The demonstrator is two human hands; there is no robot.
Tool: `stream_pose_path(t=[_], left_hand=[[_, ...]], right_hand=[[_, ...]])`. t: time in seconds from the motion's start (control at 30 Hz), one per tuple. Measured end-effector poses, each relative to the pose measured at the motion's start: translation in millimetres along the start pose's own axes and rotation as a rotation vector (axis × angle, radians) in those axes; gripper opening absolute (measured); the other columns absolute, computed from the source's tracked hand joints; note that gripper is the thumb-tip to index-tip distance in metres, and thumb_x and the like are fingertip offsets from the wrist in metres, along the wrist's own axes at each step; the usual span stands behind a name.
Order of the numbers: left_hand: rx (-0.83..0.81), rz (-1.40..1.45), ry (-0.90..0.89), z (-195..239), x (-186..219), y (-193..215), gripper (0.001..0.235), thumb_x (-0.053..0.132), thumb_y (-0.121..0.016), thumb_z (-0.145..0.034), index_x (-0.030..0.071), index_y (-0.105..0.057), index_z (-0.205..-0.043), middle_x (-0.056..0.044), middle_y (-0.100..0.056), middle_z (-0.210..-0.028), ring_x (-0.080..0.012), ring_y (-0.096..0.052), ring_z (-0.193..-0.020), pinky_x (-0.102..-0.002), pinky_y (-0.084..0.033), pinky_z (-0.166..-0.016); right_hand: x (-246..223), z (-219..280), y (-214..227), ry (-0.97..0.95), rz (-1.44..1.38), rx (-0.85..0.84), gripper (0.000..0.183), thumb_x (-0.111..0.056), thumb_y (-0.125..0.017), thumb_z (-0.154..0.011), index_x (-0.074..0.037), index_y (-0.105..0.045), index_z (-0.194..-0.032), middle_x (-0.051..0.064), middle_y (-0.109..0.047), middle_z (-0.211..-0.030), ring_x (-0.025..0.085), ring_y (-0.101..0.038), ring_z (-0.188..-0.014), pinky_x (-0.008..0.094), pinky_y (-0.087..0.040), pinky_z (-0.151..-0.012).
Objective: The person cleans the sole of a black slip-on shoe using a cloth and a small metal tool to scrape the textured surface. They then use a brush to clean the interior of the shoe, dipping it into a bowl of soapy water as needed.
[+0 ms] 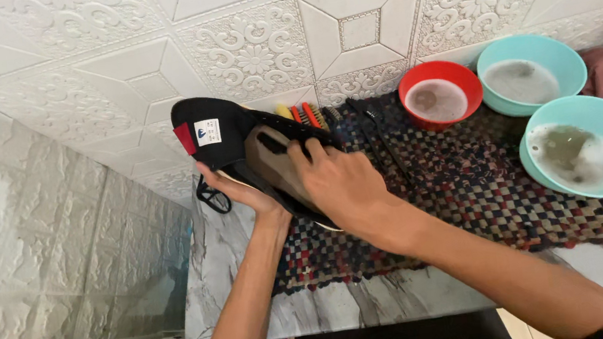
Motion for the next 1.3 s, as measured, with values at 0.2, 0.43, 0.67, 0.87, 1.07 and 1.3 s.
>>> stream_pose_path(t=[0.2, 0.43, 0.67, 0.87, 1.07, 1.3], left_hand=[[0.039, 0.019, 0.081, -9, 13, 9, 0.067, 0.06, -0.051, -0.11, 0.016, -0.047, -0.161, -0.005, -0.047, -0.166, -0.0232, -0.051, -0.146, -0.041, -0.037, -0.128], [0.145, 0.075, 0.093, -12, -7, 18, 0.06, 0.06, -0.051, -0.11, 0.019, -0.058, -0.153, -0.004, -0.059, -0.154, -0.0219, -0.061, -0.134, -0.04, -0.047, -0.118], [0.12, 0.045, 0.122, -8, 2, 6, 0.063, 0.067, -0.053, -0.106, 0.02, -0.066, -0.146, -0.004, -0.065, -0.15, -0.0212, -0.066, -0.129, -0.042, -0.049, -0.116], [0.063, 0.043, -0.192, -41, 32, 7, 0.052, 0.052, -0.054, -0.114, 0.017, -0.059, -0.153, -0.005, -0.057, -0.158, -0.02, -0.057, -0.139, -0.038, -0.041, -0.124], [-0.009, -0.152, -0.318, -62, 84, 18, 0.045, 0.045, -0.04, -0.12, 0.015, -0.054, -0.152, -0.004, -0.052, -0.156, -0.0166, -0.051, -0.141, -0.034, -0.035, -0.127], [-0.256, 0.153, -0.057, -90, 93, 6, 0.056, 0.064, -0.06, -0.097, 0.023, -0.071, -0.133, 0.002, -0.067, -0.134, -0.0187, -0.061, -0.129, -0.04, -0.043, -0.12]], right_hand=[[-15, -15, 20, 0.046, -0.174, -0.037, 0.026, -0.004, -0.06, -0.089, -0.01, -0.078, -0.106, 0.012, -0.071, -0.096, 0.025, -0.069, -0.049, 0.04, -0.056, -0.041], [-14, -23, -4, 0.06, -0.127, -0.112, 0.033, -0.009, -0.061, -0.088, -0.012, -0.076, -0.117, 0.008, -0.068, -0.094, 0.029, -0.073, -0.053, 0.047, -0.059, -0.044], [-4, -28, 10, 0.092, 0.066, 0.054, 0.029, -0.017, -0.067, -0.081, -0.016, -0.074, -0.11, 0.005, -0.064, -0.086, 0.025, -0.068, -0.048, 0.043, -0.056, -0.043], [-29, -17, 39, 0.2, -0.311, -0.165, 0.029, -0.002, -0.063, -0.09, -0.003, -0.083, -0.111, 0.02, -0.075, -0.093, 0.036, -0.074, -0.056, 0.047, -0.059, -0.046], [-8, -12, 79, 0.139, -0.519, -0.231, 0.033, -0.008, -0.053, -0.104, 0.0, -0.076, -0.127, 0.024, -0.077, -0.101, 0.042, -0.076, -0.062, 0.056, -0.06, -0.049], [81, -1, 104, -0.113, -0.596, 0.014, 0.03, -0.013, -0.058, -0.109, -0.001, -0.066, -0.136, 0.009, -0.068, -0.076, 0.033, -0.064, -0.064, 0.044, -0.047, -0.063]])
Point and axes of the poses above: each hand's wrist, its own z-axis away from the middle knuckle, its own y-axis out of the back of the hand, x = y × z, the point moved 9 cm from there along -z, towards the middle knuckle
